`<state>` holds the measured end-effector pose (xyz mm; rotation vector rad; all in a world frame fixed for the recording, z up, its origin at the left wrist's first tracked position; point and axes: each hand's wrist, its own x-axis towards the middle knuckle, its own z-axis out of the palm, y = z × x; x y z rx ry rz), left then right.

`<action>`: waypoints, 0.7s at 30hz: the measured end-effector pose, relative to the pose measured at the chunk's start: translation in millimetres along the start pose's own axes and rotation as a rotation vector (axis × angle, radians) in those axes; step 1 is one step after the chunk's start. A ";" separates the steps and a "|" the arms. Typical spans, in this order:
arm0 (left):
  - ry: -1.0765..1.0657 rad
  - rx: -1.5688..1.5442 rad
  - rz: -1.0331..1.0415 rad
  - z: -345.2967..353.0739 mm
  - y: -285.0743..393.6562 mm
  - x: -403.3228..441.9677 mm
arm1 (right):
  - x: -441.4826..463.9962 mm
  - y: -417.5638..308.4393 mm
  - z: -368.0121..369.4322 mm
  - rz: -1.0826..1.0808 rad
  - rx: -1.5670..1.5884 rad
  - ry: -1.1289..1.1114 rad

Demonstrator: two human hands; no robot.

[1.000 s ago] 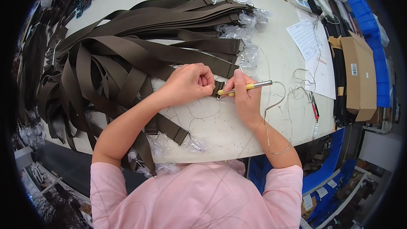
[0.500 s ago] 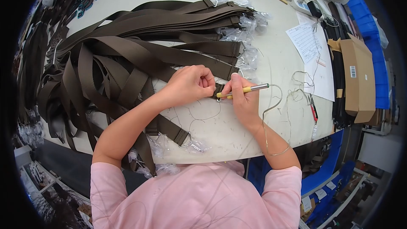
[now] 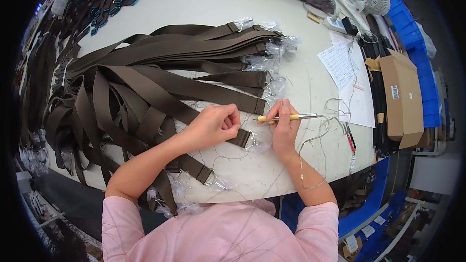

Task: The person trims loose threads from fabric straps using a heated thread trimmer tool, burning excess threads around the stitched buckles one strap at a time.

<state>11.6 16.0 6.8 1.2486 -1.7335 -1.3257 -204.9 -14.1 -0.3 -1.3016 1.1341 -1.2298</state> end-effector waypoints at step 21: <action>0.077 0.344 0.224 9.7 3.2 -2.2 | -21.9 -7.1 -0.6 0.177 0.015 -0.158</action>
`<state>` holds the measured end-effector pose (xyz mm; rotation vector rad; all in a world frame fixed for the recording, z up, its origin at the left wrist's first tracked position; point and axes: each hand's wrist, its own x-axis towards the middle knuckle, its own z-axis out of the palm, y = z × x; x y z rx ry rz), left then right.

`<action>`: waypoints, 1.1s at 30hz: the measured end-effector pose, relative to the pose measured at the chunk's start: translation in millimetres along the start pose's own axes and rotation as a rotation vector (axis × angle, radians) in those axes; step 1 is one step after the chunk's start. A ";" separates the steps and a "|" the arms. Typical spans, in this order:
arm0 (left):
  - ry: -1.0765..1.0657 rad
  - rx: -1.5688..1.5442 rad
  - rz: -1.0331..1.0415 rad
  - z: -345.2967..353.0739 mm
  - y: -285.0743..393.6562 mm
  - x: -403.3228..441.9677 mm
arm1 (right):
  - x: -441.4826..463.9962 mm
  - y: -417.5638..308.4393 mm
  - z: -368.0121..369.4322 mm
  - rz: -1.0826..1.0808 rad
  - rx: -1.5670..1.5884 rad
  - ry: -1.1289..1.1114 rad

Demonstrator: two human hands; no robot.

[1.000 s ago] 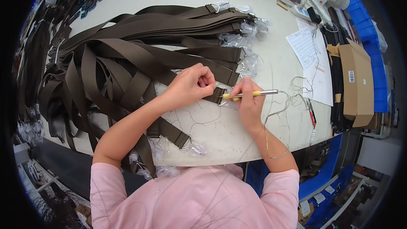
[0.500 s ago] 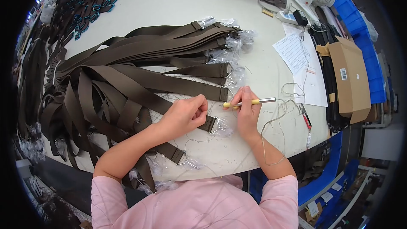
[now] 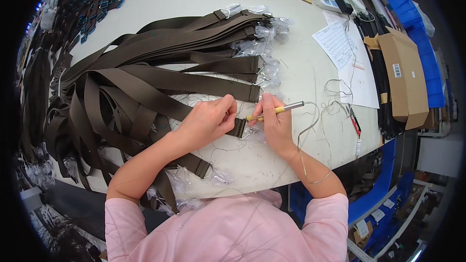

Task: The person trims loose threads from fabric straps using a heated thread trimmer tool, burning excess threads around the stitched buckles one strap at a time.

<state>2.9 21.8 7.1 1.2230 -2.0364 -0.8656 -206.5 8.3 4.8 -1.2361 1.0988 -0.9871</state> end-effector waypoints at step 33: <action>-0.235 -0.128 -0.074 -27.2 5.4 4.7 | 2.2 -0.3 -4.6 -0.178 0.183 0.100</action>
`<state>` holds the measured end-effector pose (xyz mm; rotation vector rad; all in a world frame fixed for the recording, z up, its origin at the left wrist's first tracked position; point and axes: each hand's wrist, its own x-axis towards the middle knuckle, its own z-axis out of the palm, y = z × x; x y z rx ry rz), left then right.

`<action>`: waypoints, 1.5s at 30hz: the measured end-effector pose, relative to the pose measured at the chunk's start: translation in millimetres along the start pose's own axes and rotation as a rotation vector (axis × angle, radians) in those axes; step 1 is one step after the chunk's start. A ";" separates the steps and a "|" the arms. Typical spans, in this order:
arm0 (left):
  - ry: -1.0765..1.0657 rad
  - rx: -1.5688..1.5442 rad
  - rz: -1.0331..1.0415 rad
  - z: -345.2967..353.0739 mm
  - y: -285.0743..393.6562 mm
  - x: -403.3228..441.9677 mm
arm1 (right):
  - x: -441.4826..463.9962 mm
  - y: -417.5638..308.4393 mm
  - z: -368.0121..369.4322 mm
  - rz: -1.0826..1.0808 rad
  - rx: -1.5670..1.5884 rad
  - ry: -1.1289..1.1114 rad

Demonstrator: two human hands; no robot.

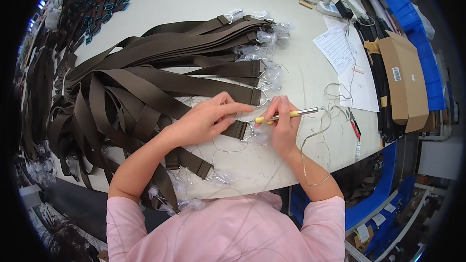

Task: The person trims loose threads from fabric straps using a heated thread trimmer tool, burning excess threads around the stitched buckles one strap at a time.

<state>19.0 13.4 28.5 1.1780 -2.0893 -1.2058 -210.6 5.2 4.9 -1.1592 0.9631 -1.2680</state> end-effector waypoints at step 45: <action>0.165 0.099 0.259 32.9 -22.6 7.8 | -4.9 -1.4 0.3 0.155 -0.191 -0.082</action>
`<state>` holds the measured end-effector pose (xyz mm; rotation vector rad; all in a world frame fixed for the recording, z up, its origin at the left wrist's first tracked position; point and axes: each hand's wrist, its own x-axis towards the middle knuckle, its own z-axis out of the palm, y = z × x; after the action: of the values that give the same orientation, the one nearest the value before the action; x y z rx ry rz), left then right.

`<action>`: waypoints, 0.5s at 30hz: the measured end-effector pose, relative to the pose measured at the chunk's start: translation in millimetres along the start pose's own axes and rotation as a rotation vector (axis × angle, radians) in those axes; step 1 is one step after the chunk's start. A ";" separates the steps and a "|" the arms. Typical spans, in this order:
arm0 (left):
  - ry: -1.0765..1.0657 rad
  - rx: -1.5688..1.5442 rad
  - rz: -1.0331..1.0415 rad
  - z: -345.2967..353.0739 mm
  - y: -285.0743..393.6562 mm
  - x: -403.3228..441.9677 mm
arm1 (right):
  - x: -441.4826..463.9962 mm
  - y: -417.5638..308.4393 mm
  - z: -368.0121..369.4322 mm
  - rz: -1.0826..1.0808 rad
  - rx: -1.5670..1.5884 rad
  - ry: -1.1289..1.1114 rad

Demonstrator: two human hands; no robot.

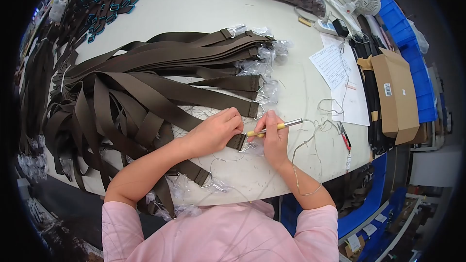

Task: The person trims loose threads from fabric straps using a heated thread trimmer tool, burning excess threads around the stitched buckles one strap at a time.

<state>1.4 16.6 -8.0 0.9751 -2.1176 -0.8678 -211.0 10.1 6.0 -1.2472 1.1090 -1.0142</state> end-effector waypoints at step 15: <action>0.003 0.046 0.014 -1.0 4.4 -1.3 | -0.2 1.3 4.4 0.046 -0.008 0.045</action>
<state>1.1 19.6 -4.5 0.9833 -2.1477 -0.8144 -206.7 11.2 4.7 -1.2053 1.1726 -1.0082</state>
